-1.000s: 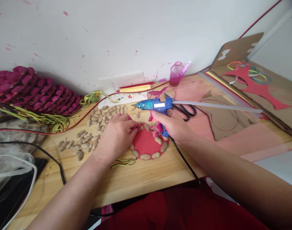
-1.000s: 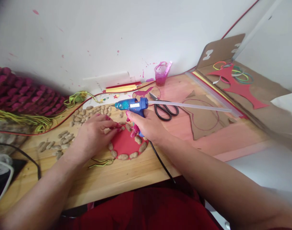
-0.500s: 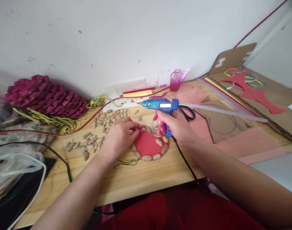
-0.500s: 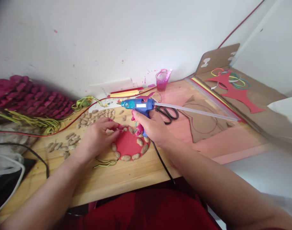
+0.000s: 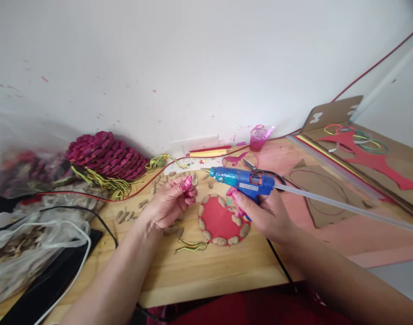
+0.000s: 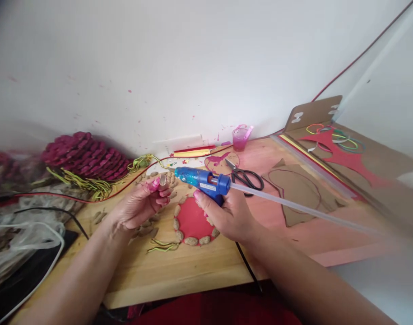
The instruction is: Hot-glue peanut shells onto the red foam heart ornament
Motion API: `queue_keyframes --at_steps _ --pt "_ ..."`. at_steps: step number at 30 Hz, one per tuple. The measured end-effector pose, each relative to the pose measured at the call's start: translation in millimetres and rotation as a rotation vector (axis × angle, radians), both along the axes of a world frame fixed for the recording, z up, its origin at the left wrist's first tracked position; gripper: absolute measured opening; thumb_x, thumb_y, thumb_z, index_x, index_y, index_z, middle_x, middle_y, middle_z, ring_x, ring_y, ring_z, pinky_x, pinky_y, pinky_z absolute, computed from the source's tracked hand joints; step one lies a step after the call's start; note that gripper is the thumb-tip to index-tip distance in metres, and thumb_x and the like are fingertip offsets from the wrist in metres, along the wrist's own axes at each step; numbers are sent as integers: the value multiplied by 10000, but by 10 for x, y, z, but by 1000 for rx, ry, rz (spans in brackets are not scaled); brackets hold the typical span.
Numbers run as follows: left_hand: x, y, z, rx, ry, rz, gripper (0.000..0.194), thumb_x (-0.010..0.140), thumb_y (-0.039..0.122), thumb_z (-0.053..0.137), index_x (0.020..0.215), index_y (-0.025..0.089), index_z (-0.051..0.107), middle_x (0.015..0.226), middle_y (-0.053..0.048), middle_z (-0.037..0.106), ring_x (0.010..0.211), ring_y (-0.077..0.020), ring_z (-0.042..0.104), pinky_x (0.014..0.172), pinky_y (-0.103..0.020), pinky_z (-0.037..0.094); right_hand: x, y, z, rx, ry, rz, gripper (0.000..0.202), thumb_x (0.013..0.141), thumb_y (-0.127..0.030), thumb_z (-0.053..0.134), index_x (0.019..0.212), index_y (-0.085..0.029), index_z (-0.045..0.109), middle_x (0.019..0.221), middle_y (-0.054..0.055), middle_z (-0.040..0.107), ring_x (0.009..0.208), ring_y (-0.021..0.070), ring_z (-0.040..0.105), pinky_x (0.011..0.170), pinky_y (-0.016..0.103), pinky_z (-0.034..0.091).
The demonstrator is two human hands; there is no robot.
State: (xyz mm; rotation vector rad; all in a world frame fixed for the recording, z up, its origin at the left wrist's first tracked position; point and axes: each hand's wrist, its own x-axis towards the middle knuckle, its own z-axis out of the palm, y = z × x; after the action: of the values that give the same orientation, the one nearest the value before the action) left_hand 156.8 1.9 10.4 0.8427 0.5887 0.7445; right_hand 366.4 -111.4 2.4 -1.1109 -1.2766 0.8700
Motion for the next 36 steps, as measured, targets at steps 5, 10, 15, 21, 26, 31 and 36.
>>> queue_keyframes --at_steps 5,10,15,21,26,31,36 --pt "-1 -1 -4 2 -19 -34 366 682 314 945 711 127 631 668 14 518 609 -70 476 499 -149 403 5 -27 -55 144 -211 -5 198 975 -316 634 812 -204 635 699 -3 613 609 126 570 566 265 501" --pt "-11 7 -16 6 -2 -22 376 663 317 956 711 131 633 668 14 525 623 -77 487 509 -156 411 -15 -53 -64 75 -194 -16 203 938 -374 683 822 -208 674 703 10 648 607 147 588 547 274 513" --pt "-18 17 -17 4 19 3 370 651 305 961 675 128 636 665 12 531 619 -76 491 512 -162 411 -16 -69 -59 37 -239 -33 169 929 -361 675 817 -234 669 693 11 642 618 174 594 577 316 535" --pt "-8 15 -6 7 35 34 390 605 315 984 678 123 653 652 12 536 610 -74 482 507 -165 403 -3 -86 -76 -21 -247 3 139 957 -337 639 858 -239 645 683 2 634 597 168 585 556 312 503" --pt "1 10 -4 15 43 51 397 579 323 993 693 125 669 646 15 535 622 -83 485 512 -170 408 4 -91 -73 -11 -313 -2 152 963 -338 632 853 -233 630 671 2 624 577 160 575 525 298 472" --pt "-1 5 11 15 49 49 388 587 324 989 698 129 672 633 16 538 611 -82 475 506 -168 409 10 -80 -47 33 -374 -14 150 958 -318 630 841 -224 636 639 -5 615 555 151 558 518 292 453" --pt "0 10 5 24 57 45 391 604 340 981 696 127 667 634 16 531 612 -82 475 507 -166 416 -2 -82 6 82 -416 -36 207 945 -303 638 755 -234 596 602 -7 607 537 155 552 500 298 435"
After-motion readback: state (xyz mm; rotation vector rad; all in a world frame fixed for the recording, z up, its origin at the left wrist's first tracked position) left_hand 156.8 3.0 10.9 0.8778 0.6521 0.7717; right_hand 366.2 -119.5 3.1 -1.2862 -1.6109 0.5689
